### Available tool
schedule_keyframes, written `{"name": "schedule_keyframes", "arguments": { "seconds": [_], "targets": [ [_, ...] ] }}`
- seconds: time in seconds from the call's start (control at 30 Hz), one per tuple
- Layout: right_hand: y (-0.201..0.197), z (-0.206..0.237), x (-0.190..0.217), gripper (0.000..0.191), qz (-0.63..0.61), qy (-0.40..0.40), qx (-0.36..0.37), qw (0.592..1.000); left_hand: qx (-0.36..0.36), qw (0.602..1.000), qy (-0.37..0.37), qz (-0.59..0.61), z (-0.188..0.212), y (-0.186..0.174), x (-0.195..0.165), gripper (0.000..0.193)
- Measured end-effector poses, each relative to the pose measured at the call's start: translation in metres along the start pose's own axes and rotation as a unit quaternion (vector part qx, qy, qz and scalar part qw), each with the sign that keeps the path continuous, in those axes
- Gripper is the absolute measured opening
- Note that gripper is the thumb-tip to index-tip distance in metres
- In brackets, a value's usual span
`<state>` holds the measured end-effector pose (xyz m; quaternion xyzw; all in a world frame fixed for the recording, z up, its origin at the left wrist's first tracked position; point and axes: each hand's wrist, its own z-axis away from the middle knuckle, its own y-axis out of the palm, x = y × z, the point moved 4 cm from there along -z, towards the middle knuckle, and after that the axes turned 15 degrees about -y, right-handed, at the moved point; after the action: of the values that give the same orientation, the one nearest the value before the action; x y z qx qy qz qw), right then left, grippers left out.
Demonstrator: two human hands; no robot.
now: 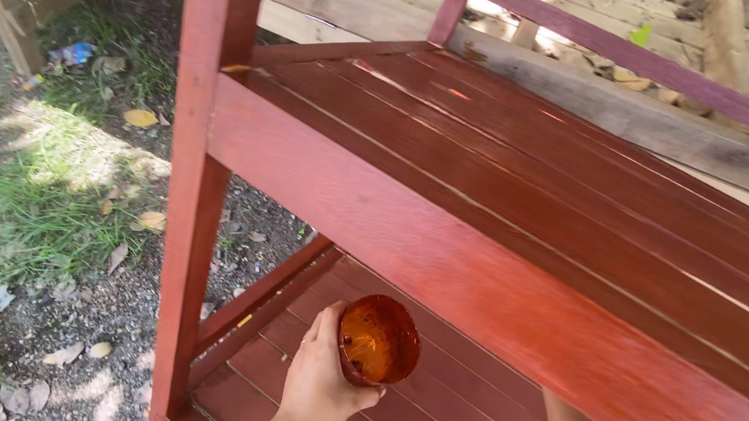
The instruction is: The person paints a wooden shelf unit with reddish-brown paint using a brush. They dip the brush into a container, apply paint to the legs and shelves, and later pour more paint from a bottle into the container before continuing.
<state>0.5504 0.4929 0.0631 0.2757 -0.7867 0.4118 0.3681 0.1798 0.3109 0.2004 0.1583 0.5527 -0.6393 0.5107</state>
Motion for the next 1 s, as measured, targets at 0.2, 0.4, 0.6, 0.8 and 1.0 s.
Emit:
{"name": "schedule_keyframes", "arguments": {
  "seconds": [0.2,0.4,0.6,0.8,1.0],
  "targets": [
    [-0.110,-0.002,-0.051,0.015,0.032,0.085,-0.069,0.994,0.028,0.999,0.013,0.014,0.030,0.027,-0.018,0.102],
    [-0.183,0.042,-0.033,0.014,0.004,0.144,-0.152,0.978,0.055,0.998,-0.012,-0.030,0.068,0.047,-0.023,0.105],
    [-0.221,0.176,0.090,0.012,-0.114,0.210,-0.271,0.933,0.072,0.994,0.015,-0.086,0.108,0.048,-0.038,0.114],
    [-0.257,0.229,0.234,0.015,-0.206,0.207,-0.355,0.888,0.096,0.989,0.054,-0.097,0.152,0.024,-0.059,0.114],
    [-0.331,0.252,0.340,0.016,-0.238,0.184,-0.404,0.864,0.133,0.981,0.090,-0.106,0.219,-0.019,-0.109,0.117]
  ]
}}
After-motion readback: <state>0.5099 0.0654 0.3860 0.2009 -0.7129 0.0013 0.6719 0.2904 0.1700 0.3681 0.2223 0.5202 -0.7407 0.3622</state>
